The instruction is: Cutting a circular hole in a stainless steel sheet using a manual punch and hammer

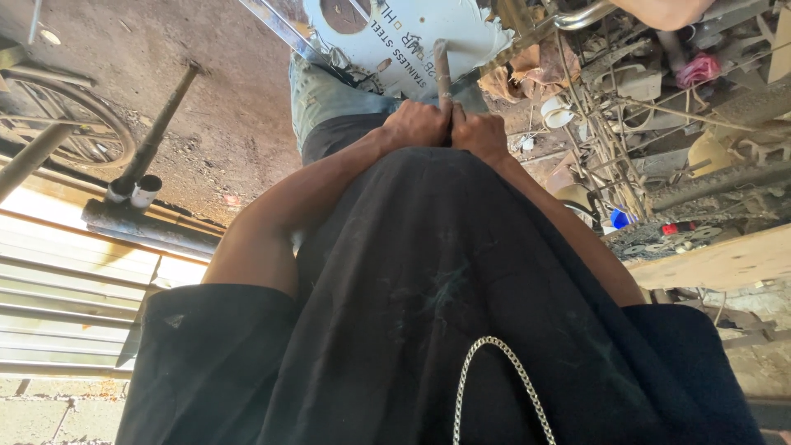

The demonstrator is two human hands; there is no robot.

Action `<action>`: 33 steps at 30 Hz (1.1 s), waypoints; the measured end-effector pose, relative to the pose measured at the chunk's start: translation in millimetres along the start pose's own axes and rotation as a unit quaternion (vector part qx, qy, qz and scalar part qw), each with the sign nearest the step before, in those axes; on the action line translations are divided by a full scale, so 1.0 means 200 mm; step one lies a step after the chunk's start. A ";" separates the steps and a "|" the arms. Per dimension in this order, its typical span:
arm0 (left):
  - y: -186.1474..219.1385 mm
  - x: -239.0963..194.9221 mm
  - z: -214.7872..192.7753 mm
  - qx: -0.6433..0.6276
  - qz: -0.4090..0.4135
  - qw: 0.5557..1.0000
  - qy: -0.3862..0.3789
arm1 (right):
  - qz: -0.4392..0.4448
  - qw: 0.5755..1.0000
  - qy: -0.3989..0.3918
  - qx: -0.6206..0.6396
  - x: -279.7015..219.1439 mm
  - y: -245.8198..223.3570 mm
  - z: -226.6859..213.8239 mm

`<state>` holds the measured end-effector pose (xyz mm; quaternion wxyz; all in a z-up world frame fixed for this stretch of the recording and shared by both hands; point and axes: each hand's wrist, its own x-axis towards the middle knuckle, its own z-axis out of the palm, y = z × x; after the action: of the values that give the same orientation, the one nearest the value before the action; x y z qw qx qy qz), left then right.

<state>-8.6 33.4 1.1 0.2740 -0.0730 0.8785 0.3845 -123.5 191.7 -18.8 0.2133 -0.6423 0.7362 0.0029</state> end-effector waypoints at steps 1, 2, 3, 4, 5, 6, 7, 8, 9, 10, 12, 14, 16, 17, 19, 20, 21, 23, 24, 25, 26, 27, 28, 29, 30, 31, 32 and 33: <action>0.01 -0.01 -0.02 0.000 -0.001 1.000 0.000 | -0.001 1.000 0.000 0.001 -0.01 0.00 0.01; 0.03 -0.01 -0.05 0.002 -0.003 1.000 0.009 | -0.002 1.000 -0.001 0.003 -0.01 0.00 0.01; 0.04 -0.01 -0.07 0.005 -0.006 1.000 0.018 | -0.004 1.000 -0.002 0.006 -0.01 0.01 0.02; 0.03 -0.01 -0.07 0.005 -0.005 1.000 0.017 | -0.003 1.000 -0.002 0.006 -0.02 0.01 0.03; 0.03 -0.02 -0.08 0.000 -0.002 1.000 0.018 | -0.005 1.000 0.001 -0.004 -0.03 0.01 0.05; 0.02 -0.02 -0.08 -0.004 0.001 1.000 0.019 | -0.008 1.000 0.005 -0.014 -0.03 0.02 0.06; 0.03 -0.02 -0.11 -0.003 0.001 1.000 0.019 | -0.008 1.000 0.006 -0.014 -0.03 0.01 0.06; 0.04 -0.03 -0.14 -0.002 -0.007 1.000 0.021 | -0.007 1.000 0.006 -0.017 -0.03 0.01 0.06; 0.05 -0.03 -0.17 -0.002 -0.014 1.000 0.022 | -0.006 1.000 0.006 -0.020 -0.03 0.01 0.07; 0.05 -0.03 -0.14 -0.001 -0.014 1.000 0.023 | -0.006 1.000 0.007 -0.021 -0.03 0.01 0.07; 0.04 -0.02 -0.08 -0.008 -0.021 0.999 0.027 | 0.009 1.000 0.006 -0.021 -0.04 0.00 0.08; 0.01 -0.01 -0.04 -0.009 -0.015 1.000 0.023 | 0.014 0.999 0.018 -0.031 -0.02 -0.01 0.08; 0.01 0.00 -0.02 -0.009 -0.010 1.000 0.019 | 0.019 0.999 0.029 -0.040 -0.02 -0.02 0.06; 0.01 -0.01 -0.03 -0.003 -0.012 1.000 0.023 | 0.021 0.999 0.026 -0.027 -0.02 -0.02 0.04; 0.02 -0.02 -0.07 0.004 -0.012 1.000 0.029 | 0.024 0.999 0.026 -0.015 -0.01 -0.03 0.02; 0.03 -0.03 -0.09 -0.005 -0.013 1.000 0.025 | 0.025 0.999 0.024 -0.022 -0.01 -0.03 0.02; 0.03 -0.04 -0.11 -0.015 -0.014 1.000 0.021 | 0.026 0.999 0.023 -0.030 -0.01 -0.04 0.02; 0.01 -0.03 -0.04 -0.018 -0.008 1.000 0.021 | 0.027 0.999 0.018 -0.029 0.01 -0.06 -0.08; -0.01 -0.01 -0.01 -0.020 -0.002 1.000 0.023 | 0.028 0.999 0.014 -0.030 0.03 -0.07 -0.13; -0.02 -0.01 -0.05 -0.018 0.000 1.000 0.025 | 0.029 0.999 0.017 -0.033 0.04 -0.07 -0.13; -0.01 -0.01 -0.08 -0.033 0.007 0.999 -0.003 | 0.039 0.999 0.010 -0.013 0.04 -0.07 -0.14; -0.01 -0.01 -0.11 -0.048 0.013 0.998 -0.031 | 0.049 0.999 0.003 0.006 0.04 -0.08 -0.15; 0.00 0.00 -0.12 -0.046 0.015 0.998 -0.029 | 0.050 0.999 0.006 0.004 0.04 -0.07 -0.13; 0.00 0.00 -0.14 -0.037 0.012 0.999 -0.034 | 0.055 0.998 0.000 0.026 0.03 -0.06 -0.11; 0.01 0.00 -0.15 -0.027 0.007 0.999 -0.038 | 0.057 0.997 -0.005 0.049 0.03 -0.06 -0.08; 0.03 -0.02 -0.20 -0.025 0.007 0.999 -0.035 | 0.056 0.997 -0.002 0.047 0.02 -0.08 -0.11; 0.05 -0.03 -0.25 -0.034 0.008 0.998 -0.047 | 0.063 0.997 -0.022 0.049 0.03 -0.08 -0.14; 0.06 -0.04 -0.31 -0.043 0.010 0.997 -0.059 | 0.070 0.995 -0.042 0.051 0.03 -0.09 -0.17</action>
<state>-31.9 -3.2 46.8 0.3183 -0.0529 0.8440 0.4285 -118.0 173.1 14.0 0.2757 -0.5769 0.7688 0.0077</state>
